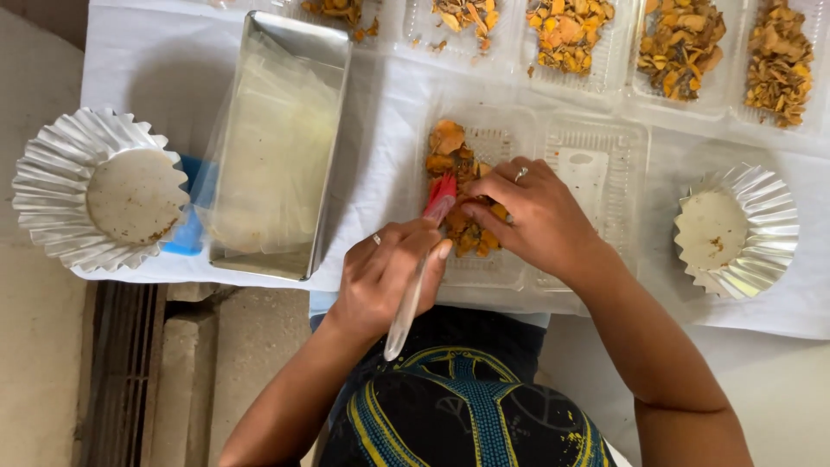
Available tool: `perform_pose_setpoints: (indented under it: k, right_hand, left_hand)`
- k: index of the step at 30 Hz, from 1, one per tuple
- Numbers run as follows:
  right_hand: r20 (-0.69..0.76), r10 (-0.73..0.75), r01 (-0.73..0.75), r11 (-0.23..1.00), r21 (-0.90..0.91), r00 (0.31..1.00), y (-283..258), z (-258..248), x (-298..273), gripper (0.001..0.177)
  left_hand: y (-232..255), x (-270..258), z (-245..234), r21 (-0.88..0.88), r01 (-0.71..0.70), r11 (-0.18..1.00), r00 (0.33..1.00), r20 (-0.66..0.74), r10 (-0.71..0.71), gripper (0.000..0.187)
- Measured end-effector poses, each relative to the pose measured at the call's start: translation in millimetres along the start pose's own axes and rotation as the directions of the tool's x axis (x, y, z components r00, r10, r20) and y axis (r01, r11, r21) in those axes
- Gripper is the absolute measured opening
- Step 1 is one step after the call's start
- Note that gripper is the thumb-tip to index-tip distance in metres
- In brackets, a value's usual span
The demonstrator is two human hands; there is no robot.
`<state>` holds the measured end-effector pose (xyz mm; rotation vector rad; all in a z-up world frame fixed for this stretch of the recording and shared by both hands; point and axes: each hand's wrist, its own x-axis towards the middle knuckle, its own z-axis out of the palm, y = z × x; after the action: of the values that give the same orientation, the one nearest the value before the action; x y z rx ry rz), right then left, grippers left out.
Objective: Sorting and packaging dried turmeric slices into foil cups and plastic bags using hands and a brush.
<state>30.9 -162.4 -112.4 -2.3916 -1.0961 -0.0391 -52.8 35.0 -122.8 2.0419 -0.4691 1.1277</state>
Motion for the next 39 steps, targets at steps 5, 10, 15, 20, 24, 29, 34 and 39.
perform_pose_setpoints:
  k: [5,10,15,20,24,29,34,39]
  right_hand:
    - [-0.093,0.178,-0.140,0.937,0.319,0.980,-11.7,-21.0,-9.9,0.014]
    - [-0.128,0.402,-0.317,0.849,0.422,0.906,-7.6,-37.5,-20.0,0.018]
    - [-0.203,0.386,-0.283,0.871,0.403,0.900,-16.3,-37.2,-27.4,0.015]
    - [-0.291,0.386,-0.256,0.881,0.398,0.875,-19.9,-32.3,-33.2,0.014]
    - [-0.350,0.378,-0.267,0.907,0.325,0.857,-26.2,-30.5,-36.1,0.015]
    - [-0.349,0.392,-0.276,0.900,0.338,0.851,-29.9,-34.1,-48.0,0.013]
    - [-0.355,0.403,-0.433,0.901,-0.005,0.844,-11.5,-60.8,-85.1,0.010]
    - [-0.202,0.439,-0.467,0.876,-0.122,0.876,19.7,-53.9,-103.6,0.016]
  left_hand:
    - [1.4,1.7,-7.2,-0.037,0.071,0.997,0.995,0.078,-0.068,0.012]
    - [6.0,17.5,-7.8,0.226,-0.378,0.898,0.911,-0.083,0.404,0.049]
    - [21.8,-18.4,23.7,-0.152,-0.028,0.988,0.997,-0.077,0.016,0.016]
    - [38.5,9.6,15.8,-0.054,-0.149,0.987,0.987,-0.077,0.145,0.015]
    - [39.3,-0.2,26.5,-0.106,-0.085,0.991,0.993,-0.095,0.075,0.016]
    - [41.6,7.1,23.2,-0.088,-0.119,0.989,0.978,-0.181,0.101,0.016]
    - [31.2,8.7,-4.9,-0.047,0.071,0.996,0.995,0.067,-0.068,0.017]
    - [25.7,19.6,-24.6,-0.222,0.178,0.959,0.984,0.061,-0.169,0.015]
